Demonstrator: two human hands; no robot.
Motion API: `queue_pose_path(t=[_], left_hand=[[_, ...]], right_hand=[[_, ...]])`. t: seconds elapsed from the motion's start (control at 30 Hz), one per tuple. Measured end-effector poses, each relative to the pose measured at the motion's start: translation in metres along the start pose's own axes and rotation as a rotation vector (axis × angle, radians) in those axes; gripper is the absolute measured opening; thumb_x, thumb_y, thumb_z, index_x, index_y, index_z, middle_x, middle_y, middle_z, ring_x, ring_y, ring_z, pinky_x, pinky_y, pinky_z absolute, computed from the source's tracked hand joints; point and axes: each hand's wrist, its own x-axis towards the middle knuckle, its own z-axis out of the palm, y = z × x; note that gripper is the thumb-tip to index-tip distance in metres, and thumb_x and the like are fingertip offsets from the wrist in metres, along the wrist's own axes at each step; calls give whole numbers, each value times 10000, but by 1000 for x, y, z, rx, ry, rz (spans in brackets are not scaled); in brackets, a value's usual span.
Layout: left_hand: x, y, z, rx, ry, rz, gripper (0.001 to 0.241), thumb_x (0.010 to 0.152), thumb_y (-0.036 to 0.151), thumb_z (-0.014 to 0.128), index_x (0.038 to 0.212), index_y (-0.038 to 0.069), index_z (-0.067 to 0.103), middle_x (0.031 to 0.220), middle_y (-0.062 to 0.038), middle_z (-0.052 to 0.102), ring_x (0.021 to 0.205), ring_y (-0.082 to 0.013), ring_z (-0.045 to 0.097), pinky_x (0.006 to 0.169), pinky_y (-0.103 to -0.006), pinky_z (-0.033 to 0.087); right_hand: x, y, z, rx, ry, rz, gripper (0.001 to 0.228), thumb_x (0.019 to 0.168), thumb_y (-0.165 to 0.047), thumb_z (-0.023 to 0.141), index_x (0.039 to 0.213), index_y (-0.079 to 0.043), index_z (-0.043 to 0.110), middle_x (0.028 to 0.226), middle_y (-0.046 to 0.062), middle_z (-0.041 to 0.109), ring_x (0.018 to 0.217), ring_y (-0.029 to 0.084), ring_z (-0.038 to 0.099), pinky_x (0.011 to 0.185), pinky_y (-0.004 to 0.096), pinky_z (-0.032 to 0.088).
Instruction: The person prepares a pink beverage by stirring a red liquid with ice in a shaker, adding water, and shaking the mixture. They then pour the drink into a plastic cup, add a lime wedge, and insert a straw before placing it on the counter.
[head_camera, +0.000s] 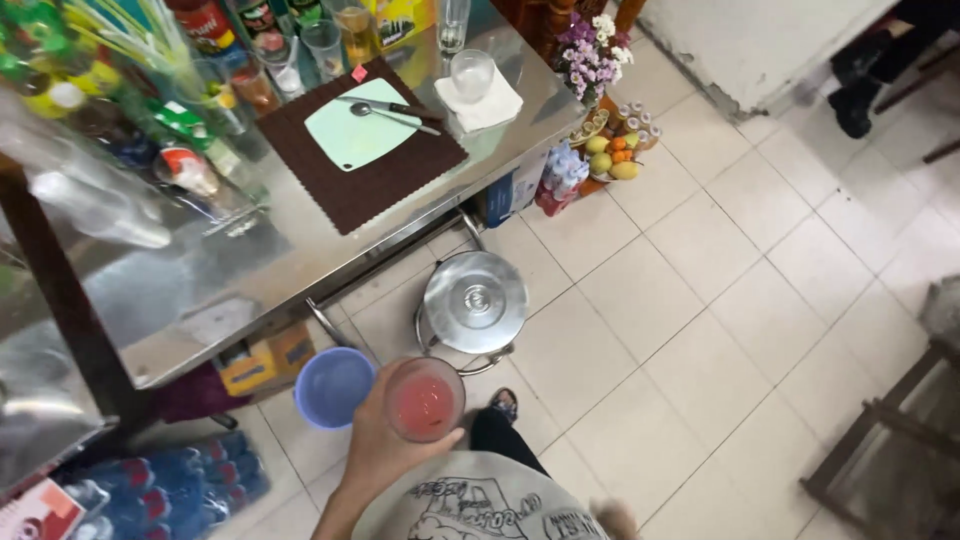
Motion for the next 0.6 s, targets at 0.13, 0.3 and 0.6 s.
queue_pose_path(t=[0.13,0.3,0.6], left_hand=[[33,39,25,-36,90,11,937,467,279,1048,1291,216,606,1250,63,726,1189,-133,656,1051,-302,499],[79,32,40,-25,189,41,977,444,267,1059,1304,176,603,1243,26,712,1167,-151,671,1100,-329,433],[177,22,-41,35,124,13,981,446,341,1060,1300,239,588,1277,43,717,1193,-172,658,1046,-323,463]], right_hand=[[128,-58,-174,292,167,-175,303,905,-508,619,875,-265,798,671,-28,783,581,131,730,601,279,561],[34,-231,-413,1101,161,-454,433,944,-450,634,1126,-64,710,946,158,733,807,238,684,638,367,547],[-111,-481,-490,1704,-523,-498,744,895,-677,530,1321,-72,612,1166,247,680,1052,356,682,951,513,560]])
